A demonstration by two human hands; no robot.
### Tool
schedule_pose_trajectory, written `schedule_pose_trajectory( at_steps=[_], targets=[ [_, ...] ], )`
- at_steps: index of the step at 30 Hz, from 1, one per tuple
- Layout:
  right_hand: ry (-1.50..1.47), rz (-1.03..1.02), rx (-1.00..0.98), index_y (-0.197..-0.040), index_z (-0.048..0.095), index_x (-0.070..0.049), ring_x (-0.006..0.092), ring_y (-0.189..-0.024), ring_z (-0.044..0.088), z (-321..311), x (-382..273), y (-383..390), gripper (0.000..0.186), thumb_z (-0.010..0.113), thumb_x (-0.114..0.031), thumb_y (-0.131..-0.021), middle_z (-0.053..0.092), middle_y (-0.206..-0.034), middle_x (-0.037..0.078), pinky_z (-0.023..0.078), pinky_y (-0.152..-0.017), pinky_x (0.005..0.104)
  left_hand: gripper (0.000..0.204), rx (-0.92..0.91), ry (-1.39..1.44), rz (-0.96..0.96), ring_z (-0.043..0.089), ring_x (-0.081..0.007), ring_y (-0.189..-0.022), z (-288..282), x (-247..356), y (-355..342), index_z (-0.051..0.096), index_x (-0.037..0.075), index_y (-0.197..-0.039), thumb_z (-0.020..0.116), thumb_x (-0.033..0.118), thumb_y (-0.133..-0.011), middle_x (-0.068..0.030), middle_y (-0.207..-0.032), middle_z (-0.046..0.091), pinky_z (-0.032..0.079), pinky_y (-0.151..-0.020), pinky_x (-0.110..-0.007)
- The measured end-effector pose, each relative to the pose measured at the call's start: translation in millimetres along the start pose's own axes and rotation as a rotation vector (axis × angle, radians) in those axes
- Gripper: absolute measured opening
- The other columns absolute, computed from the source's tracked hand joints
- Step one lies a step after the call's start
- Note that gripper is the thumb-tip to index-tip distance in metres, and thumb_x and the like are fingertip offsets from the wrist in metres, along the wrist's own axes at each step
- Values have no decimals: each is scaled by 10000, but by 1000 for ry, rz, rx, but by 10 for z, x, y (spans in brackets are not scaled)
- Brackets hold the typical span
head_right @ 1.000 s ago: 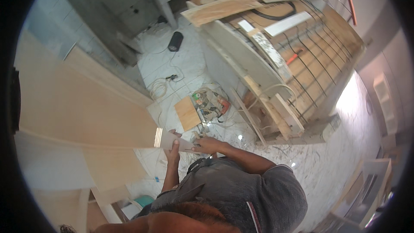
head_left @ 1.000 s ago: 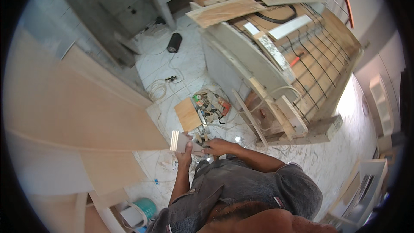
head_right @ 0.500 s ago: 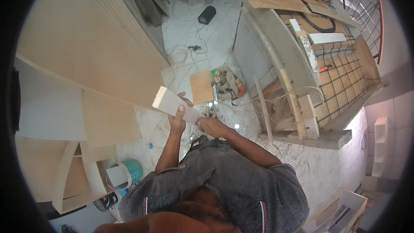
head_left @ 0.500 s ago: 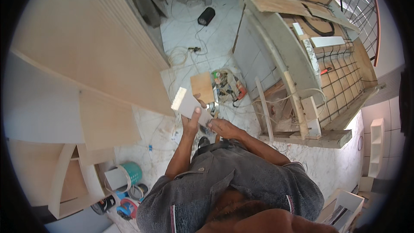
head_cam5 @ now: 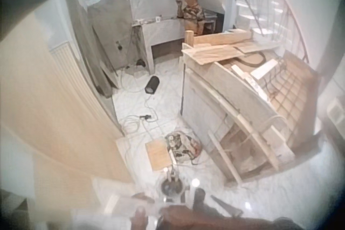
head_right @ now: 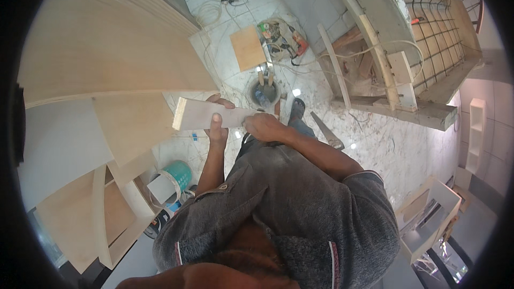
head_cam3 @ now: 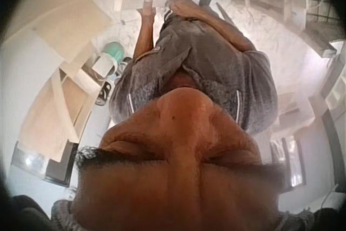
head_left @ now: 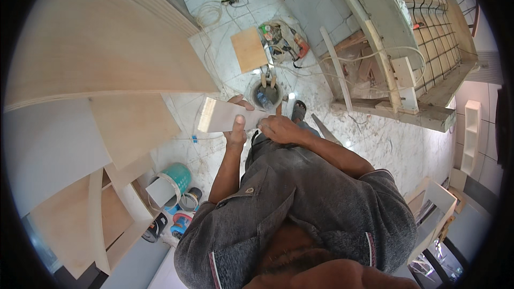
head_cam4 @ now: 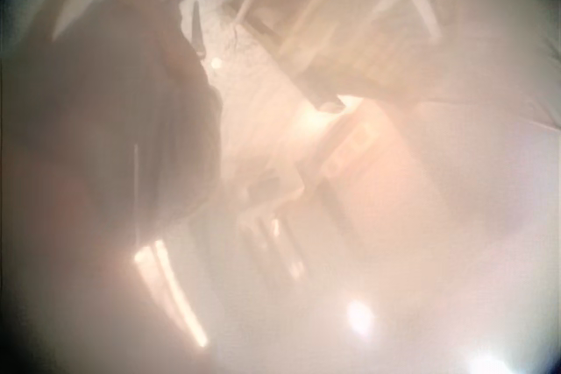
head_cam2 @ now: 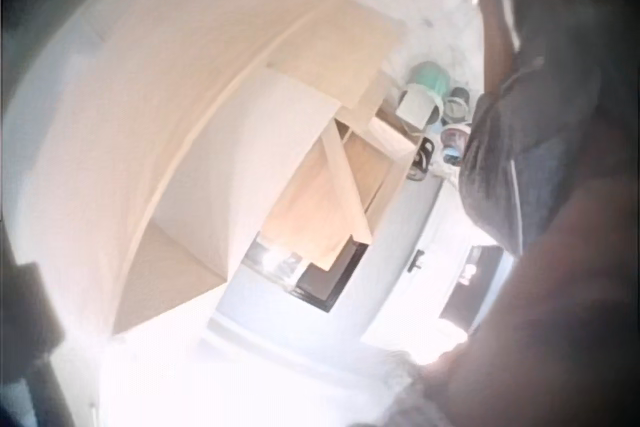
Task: The person saws a piece of wood by hand, uses pliers to adjust wires on a metal grid, and positions wooden planks within a larger wooden frame structure.
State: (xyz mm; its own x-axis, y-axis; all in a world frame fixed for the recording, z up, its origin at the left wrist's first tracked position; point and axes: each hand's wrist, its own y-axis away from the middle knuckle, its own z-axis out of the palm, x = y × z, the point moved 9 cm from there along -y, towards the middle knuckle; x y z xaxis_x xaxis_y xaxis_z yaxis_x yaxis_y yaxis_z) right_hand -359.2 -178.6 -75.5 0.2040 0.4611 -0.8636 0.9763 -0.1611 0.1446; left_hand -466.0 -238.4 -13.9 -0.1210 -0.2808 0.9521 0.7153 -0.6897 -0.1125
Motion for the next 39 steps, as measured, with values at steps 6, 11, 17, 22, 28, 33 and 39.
schedule_pose_trajectory(
  at_steps=[6,11,17,22,28,33,39],
  targets=[
    [-149,153,-50,-914,599,2,413,-811,592,-119,4,42,320,479,-293,-940,616,-845,229,455,-737,463,646,-1,-61,47,539,-220,-916,-72,49,14,445,-51,-1238,607,447,-860,-123,-981,579,442,-859,-389],
    [-119,230,78,-961,616,-1,372,-840,604,-660,228,290,274,502,-249,-932,628,-897,203,469,-741,424,664,8,-203,103,540,-222,-961,-215,-5,-91,440,-52,-1250,614,452,-855,-127,-998,581,439,-888,-401],
    [-23,240,347,-982,617,-5,330,-831,627,-1630,646,582,239,545,-223,-916,638,-872,199,475,-732,386,639,147,-242,27,541,-217,-971,-334,-159,-215,474,-22,-1252,639,439,-842,-126,-1008,577,443,-878,-379],
    [44,424,408,-998,616,-12,349,-834,628,-2635,1149,643,262,561,-254,-915,637,-867,224,472,-741,381,608,219,-321,-9,541,-212,-987,-205,-291,-437,472,-17,-1277,637,390,-855,-120,-1026,574,447,-869,-367],
    [45,399,324,-1004,620,-30,384,-869,622,-2869,2320,314,272,556,-270,-894,637,-887,239,468,-759,416,558,386,-402,-73,542,-214,-1013,-68,-444,-635,471,-16,-1283,641,311,-864,-117,-1069,543,436,-912,-375],
    [-44,527,32,-979,626,-12,420,-917,613,-1991,3869,170,286,518,-249,-861,641,-932,255,469,-806,461,595,499,-581,-194,537,-240,-1027,-15,-557,-470,432,-40,-1298,636,325,-875,-141,-1079,553,423,-926,-390],
    [212,590,-368,-892,614,7,451,-920,600,-1158,4875,309,311,490,-278,-869,629,-906,274,464,-801,512,573,570,-732,-341,519,-260,-1055,-196,-980,-204,412,-55,-1295,625,297,-896,-156,-1091,566,396,-958,-408]
  ],
)
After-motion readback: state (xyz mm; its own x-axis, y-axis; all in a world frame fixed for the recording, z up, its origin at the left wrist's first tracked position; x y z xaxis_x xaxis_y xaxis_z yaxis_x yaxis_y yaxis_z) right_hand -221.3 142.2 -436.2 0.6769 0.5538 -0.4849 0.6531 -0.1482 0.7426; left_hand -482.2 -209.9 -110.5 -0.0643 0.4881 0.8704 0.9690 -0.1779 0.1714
